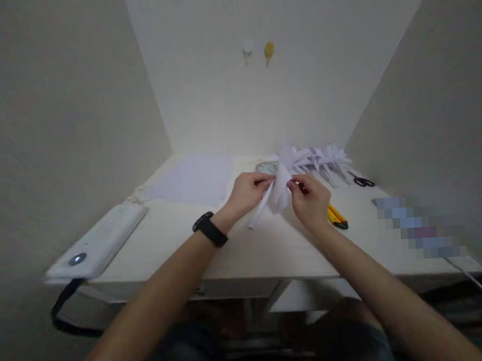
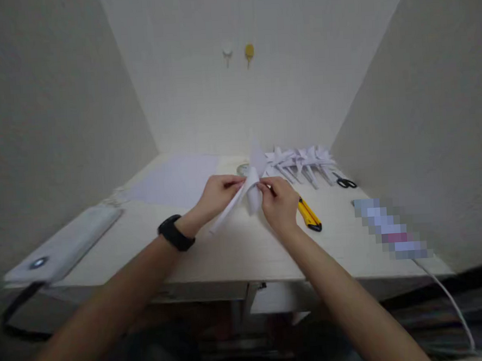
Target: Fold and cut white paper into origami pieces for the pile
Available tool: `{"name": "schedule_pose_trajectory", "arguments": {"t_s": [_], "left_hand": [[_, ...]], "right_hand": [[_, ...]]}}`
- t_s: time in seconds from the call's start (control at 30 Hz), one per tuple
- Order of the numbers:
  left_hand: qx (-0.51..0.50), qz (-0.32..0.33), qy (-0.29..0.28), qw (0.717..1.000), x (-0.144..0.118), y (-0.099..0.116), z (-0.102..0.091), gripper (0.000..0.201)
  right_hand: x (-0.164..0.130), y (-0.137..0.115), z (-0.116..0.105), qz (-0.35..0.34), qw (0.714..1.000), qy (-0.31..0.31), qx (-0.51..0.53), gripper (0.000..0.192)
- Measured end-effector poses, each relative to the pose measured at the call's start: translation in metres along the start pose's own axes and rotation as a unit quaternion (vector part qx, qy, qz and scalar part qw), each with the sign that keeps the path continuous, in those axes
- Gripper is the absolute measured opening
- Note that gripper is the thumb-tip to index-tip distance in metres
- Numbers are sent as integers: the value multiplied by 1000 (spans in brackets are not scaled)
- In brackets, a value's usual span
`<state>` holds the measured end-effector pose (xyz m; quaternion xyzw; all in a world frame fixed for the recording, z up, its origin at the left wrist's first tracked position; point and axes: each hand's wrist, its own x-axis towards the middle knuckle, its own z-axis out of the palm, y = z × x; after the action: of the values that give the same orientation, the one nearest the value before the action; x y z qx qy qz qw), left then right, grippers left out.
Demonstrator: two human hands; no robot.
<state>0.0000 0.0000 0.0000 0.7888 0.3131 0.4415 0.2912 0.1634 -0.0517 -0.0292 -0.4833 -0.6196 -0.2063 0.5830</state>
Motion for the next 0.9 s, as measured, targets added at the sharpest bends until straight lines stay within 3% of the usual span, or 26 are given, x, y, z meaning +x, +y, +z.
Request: {"name": "schedule_pose_trajectory", "arguments": {"t_s": [0.2,0.4,0.9], "left_hand": [[-2,1,-21,1000,-3,2,1,23],[-39,-29,1,999,-4,6,2,19],[-11,0,7,1000,-3,1,4,17]], "right_hand": [[-1,-2,-1,0,999,-32,-18,12],[-3,-2,1,15,999,-23,-18,14],[-6,-1,1,17,997,-45,-66,18]]}}
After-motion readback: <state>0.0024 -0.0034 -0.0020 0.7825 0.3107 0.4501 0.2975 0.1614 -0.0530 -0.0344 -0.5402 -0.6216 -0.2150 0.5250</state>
